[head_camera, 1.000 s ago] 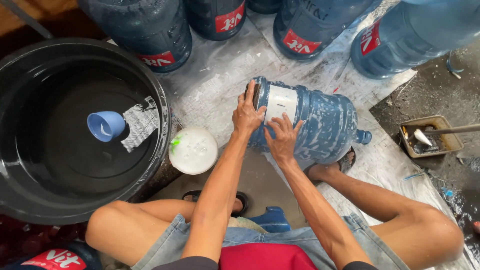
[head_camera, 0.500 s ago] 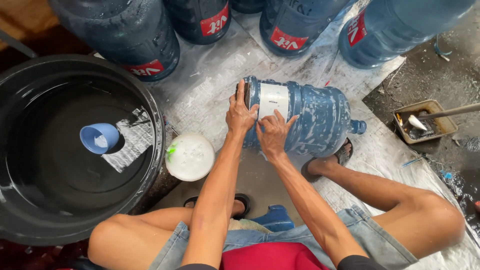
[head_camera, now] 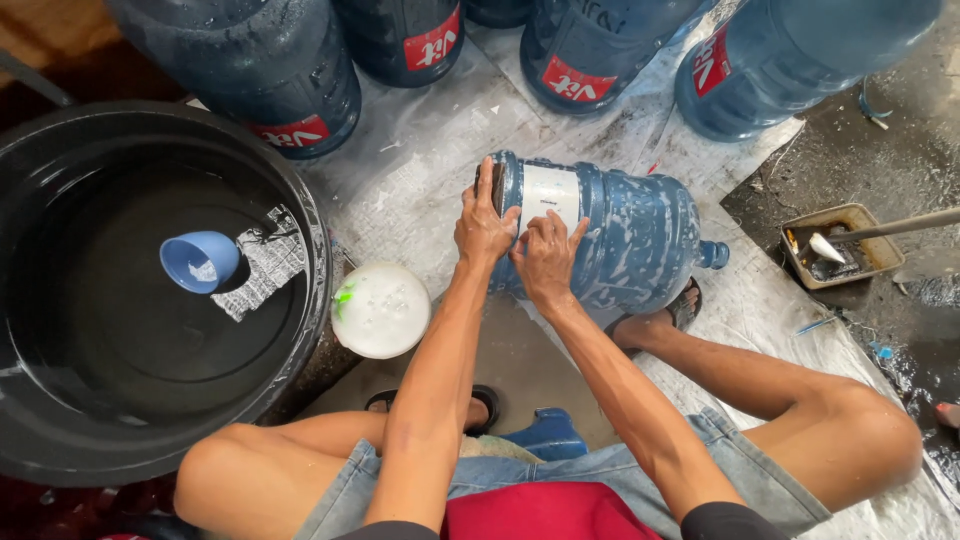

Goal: The person scrubs the exterior of a large blue water jug with a soapy sponge, then peels off a white label from the jug's side. The person continues scrubbing the jug's surface after label removal.

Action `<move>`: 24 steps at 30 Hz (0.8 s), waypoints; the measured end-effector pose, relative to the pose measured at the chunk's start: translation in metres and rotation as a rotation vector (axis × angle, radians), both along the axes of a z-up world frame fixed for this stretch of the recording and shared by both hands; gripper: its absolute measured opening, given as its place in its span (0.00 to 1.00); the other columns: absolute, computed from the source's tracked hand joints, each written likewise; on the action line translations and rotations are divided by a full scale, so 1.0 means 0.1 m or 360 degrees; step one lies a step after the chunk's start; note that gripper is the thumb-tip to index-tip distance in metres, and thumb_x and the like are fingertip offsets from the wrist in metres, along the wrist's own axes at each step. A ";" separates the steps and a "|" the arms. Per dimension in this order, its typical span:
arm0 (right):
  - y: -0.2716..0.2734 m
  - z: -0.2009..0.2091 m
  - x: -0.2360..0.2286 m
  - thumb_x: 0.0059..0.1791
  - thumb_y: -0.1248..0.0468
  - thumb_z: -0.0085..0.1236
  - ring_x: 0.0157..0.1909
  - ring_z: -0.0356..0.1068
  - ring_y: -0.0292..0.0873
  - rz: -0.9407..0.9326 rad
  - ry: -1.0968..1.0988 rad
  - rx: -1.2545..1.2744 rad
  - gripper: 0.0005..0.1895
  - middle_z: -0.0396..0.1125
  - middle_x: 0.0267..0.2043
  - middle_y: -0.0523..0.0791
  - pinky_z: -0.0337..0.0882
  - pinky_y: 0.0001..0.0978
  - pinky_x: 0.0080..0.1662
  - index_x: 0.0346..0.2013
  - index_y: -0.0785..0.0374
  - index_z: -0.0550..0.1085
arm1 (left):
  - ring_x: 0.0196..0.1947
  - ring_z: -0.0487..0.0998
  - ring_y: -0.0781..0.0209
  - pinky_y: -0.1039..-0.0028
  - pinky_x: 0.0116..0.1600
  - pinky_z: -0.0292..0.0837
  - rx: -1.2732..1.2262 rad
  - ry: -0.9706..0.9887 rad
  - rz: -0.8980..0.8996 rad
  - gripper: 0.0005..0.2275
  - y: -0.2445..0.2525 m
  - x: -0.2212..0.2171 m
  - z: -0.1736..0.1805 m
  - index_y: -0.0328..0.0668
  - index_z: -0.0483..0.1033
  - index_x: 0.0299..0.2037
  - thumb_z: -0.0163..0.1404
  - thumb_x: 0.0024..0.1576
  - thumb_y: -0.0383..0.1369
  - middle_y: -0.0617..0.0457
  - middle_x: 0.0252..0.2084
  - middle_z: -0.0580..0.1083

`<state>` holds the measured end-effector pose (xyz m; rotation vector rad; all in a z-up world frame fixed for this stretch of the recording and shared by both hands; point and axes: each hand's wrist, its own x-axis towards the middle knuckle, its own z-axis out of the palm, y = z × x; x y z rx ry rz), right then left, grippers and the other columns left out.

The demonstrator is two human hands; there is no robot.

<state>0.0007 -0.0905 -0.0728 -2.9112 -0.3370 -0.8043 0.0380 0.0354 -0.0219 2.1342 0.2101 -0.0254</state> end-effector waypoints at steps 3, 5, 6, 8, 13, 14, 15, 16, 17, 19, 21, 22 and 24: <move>-0.03 0.01 -0.01 0.33 0.65 0.62 0.54 0.63 0.47 0.0043 0.0004 0.0049 0.10 0.62 0.39 0.38 0.41 0.70 0.62 0.21 0.54 0.67 | 0.46 0.73 0.27 0.44 0.48 0.71 -0.0005 0.0018 -0.0010 0.38 0.02 0.00 0.03 0.71 0.43 0.68 0.55 0.49 0.39 0.39 0.57 0.63; -0.07 0.05 -0.07 0.35 0.66 0.61 0.53 0.64 0.46 -0.0026 0.0036 0.0290 0.08 0.63 0.39 0.38 0.42 0.65 0.62 0.23 0.53 0.70 | 0.45 0.73 0.26 0.43 0.48 0.70 -0.0018 0.0018 -0.0021 0.39 0.02 -0.01 0.03 0.72 0.42 0.68 0.55 0.49 0.39 0.39 0.57 0.62; -0.08 0.09 -0.11 0.35 0.66 0.61 0.53 0.64 0.46 -0.0020 0.0041 0.0290 0.08 0.63 0.39 0.38 0.42 0.65 0.62 0.23 0.53 0.70 | 0.45 0.73 0.26 0.43 0.48 0.70 -0.0018 0.0022 -0.0015 0.39 0.02 -0.02 0.03 0.72 0.42 0.68 0.55 0.49 0.39 0.39 0.57 0.62; -0.11 0.17 -0.20 0.40 0.65 0.61 0.54 0.65 0.45 0.0016 0.0051 0.0434 0.06 0.65 0.40 0.38 0.40 0.62 0.64 0.30 0.53 0.73 | 0.45 0.73 0.26 0.43 0.48 0.70 -0.0026 -0.0022 -0.0007 0.39 0.01 -0.02 0.02 0.71 0.42 0.68 0.55 0.50 0.39 0.39 0.57 0.62; -0.05 0.15 -0.22 0.39 0.61 0.66 0.54 0.64 0.46 0.0020 0.0017 0.0405 0.08 0.67 0.39 0.38 0.40 0.64 0.63 0.31 0.54 0.76 | 0.45 0.73 0.26 0.43 0.47 0.70 -0.0007 -0.0019 -0.0015 0.39 0.00 0.01 0.02 0.70 0.43 0.68 0.56 0.49 0.39 0.38 0.56 0.63; -0.04 0.14 -0.20 0.39 0.60 0.66 0.54 0.64 0.45 0.0020 0.0010 0.0393 0.09 0.67 0.39 0.38 0.39 0.65 0.63 0.32 0.54 0.76 | 0.45 0.73 0.25 0.42 0.47 0.70 -0.0011 -0.0019 -0.0015 0.39 0.01 0.00 0.04 0.68 0.43 0.68 0.56 0.49 0.38 0.37 0.56 0.64; -0.02 0.16 -0.19 0.39 0.60 0.66 0.54 0.64 0.45 0.0022 0.0012 0.0397 0.09 0.67 0.39 0.38 0.39 0.65 0.63 0.32 0.54 0.76 | 0.45 0.73 0.25 0.42 0.47 0.70 -0.0007 -0.0017 -0.0012 0.39 0.02 -0.01 0.05 0.68 0.43 0.68 0.56 0.49 0.38 0.37 0.56 0.64; 0.00 0.18 -0.18 0.40 0.60 0.66 0.54 0.64 0.45 0.0008 0.0022 0.0387 0.08 0.67 0.38 0.38 0.39 0.66 0.63 0.31 0.54 0.76 | 0.46 0.73 0.26 0.43 0.47 0.70 -0.0025 -0.0025 -0.0011 0.39 0.02 -0.02 0.05 0.69 0.43 0.68 0.56 0.49 0.38 0.37 0.56 0.63; 0.01 0.20 -0.16 0.40 0.61 0.66 0.53 0.64 0.45 -0.0006 0.0029 0.0374 0.06 0.67 0.36 0.37 0.40 0.67 0.62 0.29 0.54 0.76 | 0.46 0.72 0.26 0.43 0.48 0.70 -0.0047 -0.0036 -0.0009 0.39 0.02 -0.02 0.05 0.70 0.44 0.68 0.56 0.49 0.38 0.37 0.57 0.63; 0.02 0.18 -0.15 0.40 0.61 0.66 0.53 0.64 0.44 -0.0004 0.0028 0.0339 0.06 0.67 0.35 0.37 0.39 0.68 0.62 0.28 0.53 0.76 | 0.46 0.73 0.26 0.43 0.48 0.70 -0.0040 -0.0041 -0.0001 0.39 0.03 -0.01 0.05 0.70 0.44 0.68 0.56 0.49 0.38 0.37 0.56 0.63; 0.02 0.16 -0.14 0.40 0.62 0.66 0.53 0.65 0.44 -0.0006 0.0027 0.0305 0.05 0.68 0.34 0.37 0.39 0.68 0.62 0.27 0.53 0.76 | 0.46 0.73 0.26 0.43 0.47 0.71 -0.0033 -0.0046 0.0002 0.39 0.02 -0.01 0.06 0.70 0.44 0.68 0.56 0.49 0.38 0.38 0.56 0.64; 0.03 0.15 -0.12 0.40 0.62 0.66 0.52 0.65 0.44 -0.0013 0.0022 0.0266 0.06 0.68 0.33 0.36 0.40 0.68 0.62 0.26 0.53 0.76 | 0.46 0.73 0.26 0.43 0.48 0.70 -0.0034 -0.0048 0.0003 0.39 0.02 -0.01 0.06 0.70 0.44 0.68 0.56 0.49 0.39 0.38 0.56 0.64; 0.04 0.15 -0.13 0.39 0.62 0.66 0.52 0.65 0.43 -0.0024 0.0025 0.0226 0.06 0.68 0.32 0.36 0.41 0.68 0.62 0.25 0.53 0.75 | 0.46 0.73 0.27 0.43 0.48 0.70 -0.0036 -0.0043 -0.0001 0.39 0.02 -0.03 0.06 0.70 0.44 0.68 0.56 0.49 0.39 0.38 0.57 0.64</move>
